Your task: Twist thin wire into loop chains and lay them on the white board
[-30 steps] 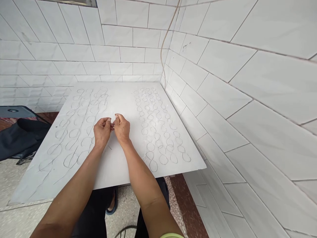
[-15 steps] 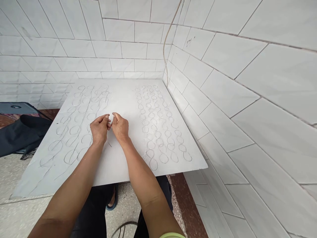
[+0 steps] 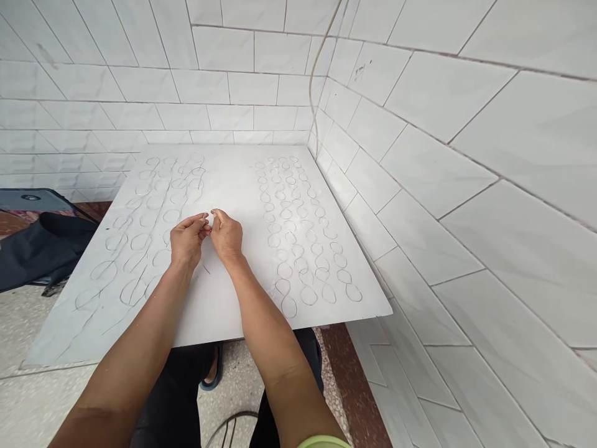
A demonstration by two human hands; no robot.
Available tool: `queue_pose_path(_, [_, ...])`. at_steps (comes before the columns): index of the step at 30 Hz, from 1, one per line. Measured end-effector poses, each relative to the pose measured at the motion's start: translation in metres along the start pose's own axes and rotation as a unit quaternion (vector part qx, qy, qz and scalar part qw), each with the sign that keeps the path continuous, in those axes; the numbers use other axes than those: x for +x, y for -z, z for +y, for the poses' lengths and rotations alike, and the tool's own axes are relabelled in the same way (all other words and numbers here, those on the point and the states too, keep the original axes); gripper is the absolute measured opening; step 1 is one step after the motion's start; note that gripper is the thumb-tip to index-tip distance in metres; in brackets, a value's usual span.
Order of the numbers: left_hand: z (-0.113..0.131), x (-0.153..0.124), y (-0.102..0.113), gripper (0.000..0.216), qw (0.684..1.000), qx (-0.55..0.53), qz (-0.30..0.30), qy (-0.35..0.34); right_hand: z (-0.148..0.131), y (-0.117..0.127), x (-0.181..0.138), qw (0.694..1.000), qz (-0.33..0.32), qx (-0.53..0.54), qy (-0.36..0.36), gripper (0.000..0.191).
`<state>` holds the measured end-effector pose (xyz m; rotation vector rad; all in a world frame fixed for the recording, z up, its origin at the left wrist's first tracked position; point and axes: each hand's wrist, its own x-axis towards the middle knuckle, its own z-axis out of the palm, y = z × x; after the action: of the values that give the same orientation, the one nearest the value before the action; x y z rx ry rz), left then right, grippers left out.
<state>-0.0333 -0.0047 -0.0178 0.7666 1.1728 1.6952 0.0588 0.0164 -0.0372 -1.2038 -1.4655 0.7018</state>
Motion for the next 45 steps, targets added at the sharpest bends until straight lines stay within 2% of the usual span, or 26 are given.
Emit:
queue_pose_path(15, [0.007,0.004,0.004,0.018,0.995,-0.060,-0.048,0.059,-0.003,0.001,-0.003,0.999,-0.004,-0.028,0.018,0.034])
queue_pose_path(28, [0.013,0.008,0.008,0.013,0.978,-0.124,-0.076,0.149,-0.003,0.000,-0.003,1.000,-0.014,-0.013,0.002,0.035])
queue_pose_path(38, [0.010,0.012,0.008,0.012,0.984,-0.118,-0.049,0.124,-0.006,-0.002,-0.006,0.998,-0.049,0.034,-0.030,0.032])
queue_pose_path(45, [0.013,0.009,0.009,0.019,0.991,-0.066,-0.080,0.088,-0.003,-0.005,-0.007,0.999,-0.024,0.032,-0.023,0.030])
